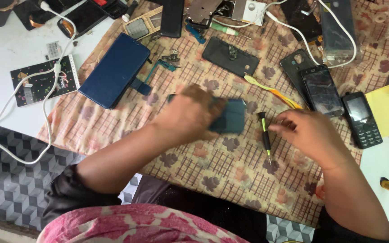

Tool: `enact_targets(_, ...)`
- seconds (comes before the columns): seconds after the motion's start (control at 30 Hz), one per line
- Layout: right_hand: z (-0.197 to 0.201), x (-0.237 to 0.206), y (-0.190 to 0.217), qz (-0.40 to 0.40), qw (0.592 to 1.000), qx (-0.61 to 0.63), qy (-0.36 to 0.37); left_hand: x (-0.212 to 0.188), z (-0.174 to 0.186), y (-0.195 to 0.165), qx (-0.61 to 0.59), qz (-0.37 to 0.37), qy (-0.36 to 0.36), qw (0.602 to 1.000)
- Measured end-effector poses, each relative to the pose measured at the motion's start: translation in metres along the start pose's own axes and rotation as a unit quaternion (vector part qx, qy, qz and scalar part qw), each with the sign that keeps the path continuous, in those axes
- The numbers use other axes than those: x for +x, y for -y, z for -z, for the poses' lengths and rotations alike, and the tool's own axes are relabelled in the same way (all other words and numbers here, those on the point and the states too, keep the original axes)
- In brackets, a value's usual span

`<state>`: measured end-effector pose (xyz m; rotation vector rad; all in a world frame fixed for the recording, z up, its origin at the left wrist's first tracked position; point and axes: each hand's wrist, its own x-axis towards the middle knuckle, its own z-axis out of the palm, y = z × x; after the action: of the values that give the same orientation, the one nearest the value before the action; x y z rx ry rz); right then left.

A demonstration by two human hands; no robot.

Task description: The person uses a screwdriver to unscrew the back cover of a small feature phone, then removes the back cover and battery. They then pick up a smartphone, unscrew its rear section, and continue working on the opened phone with the screwdriver.

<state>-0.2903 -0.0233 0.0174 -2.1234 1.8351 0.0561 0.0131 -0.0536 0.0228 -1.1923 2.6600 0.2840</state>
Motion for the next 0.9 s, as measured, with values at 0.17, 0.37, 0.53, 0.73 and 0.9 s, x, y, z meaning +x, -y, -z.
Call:
enact_targets(0.17, -0.008, 0.006, 0.014, -0.001, 0.997, -0.005, 0.078, 0.018, -0.013, -0.009, 0.061, -0.224, -0.148, 0.962)
enact_targets(0.37, -0.015, 0.01, 0.015, -0.006, 0.99, 0.098, 0.096, 0.043, -0.023, 0.0, 0.034, -0.317, -0.124, 0.94)
enact_targets(0.53, -0.014, 0.016, 0.008, -0.027, 0.988, 0.112, 0.106, 0.055, -0.025, 0.002, 0.018, -0.366, -0.072, 0.928)
enact_targets(0.73, -0.022, 0.017, -0.004, 0.004, 0.973, 0.228, 0.027, 0.059, -0.014, -0.013, 0.041, -0.386, -0.012, 0.921)
enact_targets(0.9, -0.032, 0.024, -0.017, 0.001, 0.944, 0.33, 0.021, 0.05, -0.008, -0.028, 0.142, -0.382, -0.003, 0.913)
